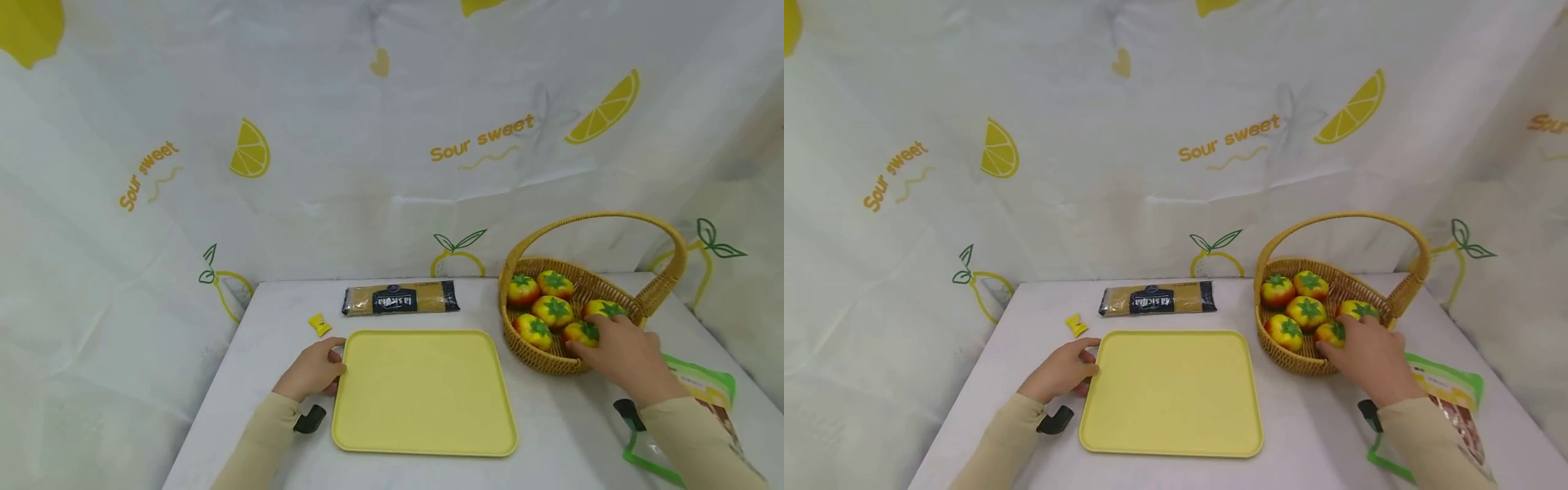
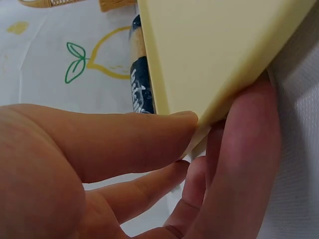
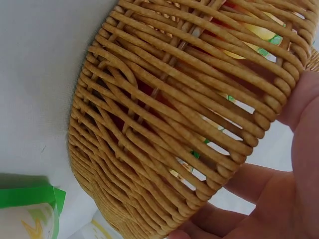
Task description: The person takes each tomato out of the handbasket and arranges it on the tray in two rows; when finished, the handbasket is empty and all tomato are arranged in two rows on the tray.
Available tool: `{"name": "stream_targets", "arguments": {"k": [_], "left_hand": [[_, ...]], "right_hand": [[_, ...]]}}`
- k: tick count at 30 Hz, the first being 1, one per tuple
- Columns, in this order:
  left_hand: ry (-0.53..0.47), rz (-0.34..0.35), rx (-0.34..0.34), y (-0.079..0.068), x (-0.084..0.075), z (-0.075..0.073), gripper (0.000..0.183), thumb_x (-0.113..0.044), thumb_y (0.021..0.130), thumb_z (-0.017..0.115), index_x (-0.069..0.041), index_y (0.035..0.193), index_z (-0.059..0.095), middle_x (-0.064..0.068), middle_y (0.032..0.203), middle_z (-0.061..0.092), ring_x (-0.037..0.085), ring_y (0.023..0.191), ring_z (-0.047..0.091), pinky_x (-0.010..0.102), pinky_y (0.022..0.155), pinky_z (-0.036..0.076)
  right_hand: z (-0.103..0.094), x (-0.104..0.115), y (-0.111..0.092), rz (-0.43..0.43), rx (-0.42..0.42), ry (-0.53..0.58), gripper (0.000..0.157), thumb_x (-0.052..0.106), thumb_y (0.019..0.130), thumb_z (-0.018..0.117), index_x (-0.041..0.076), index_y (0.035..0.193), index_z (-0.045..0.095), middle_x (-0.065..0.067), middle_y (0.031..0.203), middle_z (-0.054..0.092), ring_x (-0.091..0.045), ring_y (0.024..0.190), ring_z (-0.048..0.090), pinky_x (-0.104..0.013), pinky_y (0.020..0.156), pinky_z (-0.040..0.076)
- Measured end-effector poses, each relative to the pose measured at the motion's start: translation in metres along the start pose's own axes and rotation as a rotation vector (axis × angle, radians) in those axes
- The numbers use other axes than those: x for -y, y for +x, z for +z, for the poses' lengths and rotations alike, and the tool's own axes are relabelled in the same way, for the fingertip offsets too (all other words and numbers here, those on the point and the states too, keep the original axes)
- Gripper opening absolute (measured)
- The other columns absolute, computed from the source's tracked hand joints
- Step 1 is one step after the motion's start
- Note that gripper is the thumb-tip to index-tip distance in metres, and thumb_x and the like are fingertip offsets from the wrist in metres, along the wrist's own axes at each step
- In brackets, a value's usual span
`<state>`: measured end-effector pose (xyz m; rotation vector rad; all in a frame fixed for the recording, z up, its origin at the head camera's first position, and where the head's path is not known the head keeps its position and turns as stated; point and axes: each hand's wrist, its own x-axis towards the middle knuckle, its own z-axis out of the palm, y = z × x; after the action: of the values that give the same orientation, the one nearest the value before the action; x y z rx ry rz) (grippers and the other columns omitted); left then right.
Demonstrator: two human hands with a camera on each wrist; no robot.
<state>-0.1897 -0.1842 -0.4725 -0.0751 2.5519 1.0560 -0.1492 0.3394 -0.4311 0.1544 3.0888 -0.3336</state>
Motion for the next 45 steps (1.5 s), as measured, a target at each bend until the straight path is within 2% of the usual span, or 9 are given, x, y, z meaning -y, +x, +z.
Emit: {"name": "stream_targets", "arguments": {"k": [7,15,20,26,29,36,45], "left_hand": [[-0.073,-0.024,0.034,0.001,0.007,-0.003,0.06,-0.01,0.1,0.073,-0.014,0.158,0.054,0.01,0.114,0.064,0.019,0.083,0.07,0.03,0.062,0.066],[-0.126,-0.017,0.045,-0.001,0.012,-0.006,0.061,-0.009,0.1,0.072,-0.015,0.158,0.053,0.011,0.114,0.063,0.02,0.083,0.07,0.031,0.062,0.067],[-0.142,-0.008,0.043,-0.001,0.013,-0.007,0.06,-0.009,0.101,0.071,-0.016,0.158,0.053,0.012,0.114,0.063,0.02,0.083,0.07,0.031,0.062,0.067],[-0.146,-0.021,0.047,0.0,0.014,-0.007,0.06,-0.01,0.101,0.071,-0.017,0.158,0.053,0.011,0.114,0.062,0.021,0.086,0.069,0.032,0.063,0.067],[-0.152,-0.018,0.05,0.001,0.016,-0.007,0.061,-0.01,0.101,0.071,-0.018,0.158,0.053,0.011,0.115,0.062,0.021,0.086,0.069,0.032,0.062,0.067],[-0.161,0.006,0.064,0.002,0.012,-0.007,0.061,-0.009,0.102,0.071,-0.017,0.159,0.052,0.012,0.114,0.061,0.02,0.084,0.07,0.033,0.063,0.068],[-0.153,0.016,0.083,0.0,0.006,-0.003,0.061,-0.01,0.104,0.069,-0.017,0.162,0.049,0.012,0.114,0.06,0.02,0.083,0.069,0.033,0.063,0.068]], "right_hand": [[-0.002,0.006,0.004,-0.003,0.003,0.003,0.082,0.045,0.093,0.079,-0.018,0.14,0.055,-0.047,0.128,0.057,-0.061,0.117,0.053,-0.078,0.082,0.045],[-0.019,0.022,-0.001,-0.021,-0.035,0.079,0.083,0.043,0.094,0.08,-0.017,0.143,0.052,-0.052,0.135,0.044,-0.067,0.112,0.055,-0.08,0.087,0.052],[-0.032,0.042,-0.008,-0.044,-0.063,0.158,0.088,0.052,0.096,0.078,-0.01,0.15,0.049,-0.05,0.143,0.039,-0.065,0.118,0.051,-0.081,0.091,0.05],[-0.037,0.081,-0.015,-0.15,-0.09,0.233,0.085,0.056,0.095,0.08,-0.001,0.153,0.053,-0.039,0.138,0.047,-0.05,0.109,0.058,-0.067,0.084,0.056],[-0.032,0.101,-0.015,-0.202,-0.103,0.272,0.082,0.054,0.094,0.081,0.002,0.152,0.055,-0.034,0.136,0.05,-0.046,0.108,0.06,-0.064,0.085,0.058],[-0.01,0.147,-0.01,-0.31,-0.13,0.362,0.072,0.049,0.093,0.085,0.008,0.148,0.061,-0.023,0.145,0.063,-0.043,0.122,0.064,-0.066,0.101,0.057],[0.038,0.191,0.006,-0.366,-0.042,0.479,0.067,0.045,0.091,0.087,0.014,0.146,0.064,-0.012,0.142,0.067,-0.035,0.118,0.065,-0.054,0.099,0.059]]}}
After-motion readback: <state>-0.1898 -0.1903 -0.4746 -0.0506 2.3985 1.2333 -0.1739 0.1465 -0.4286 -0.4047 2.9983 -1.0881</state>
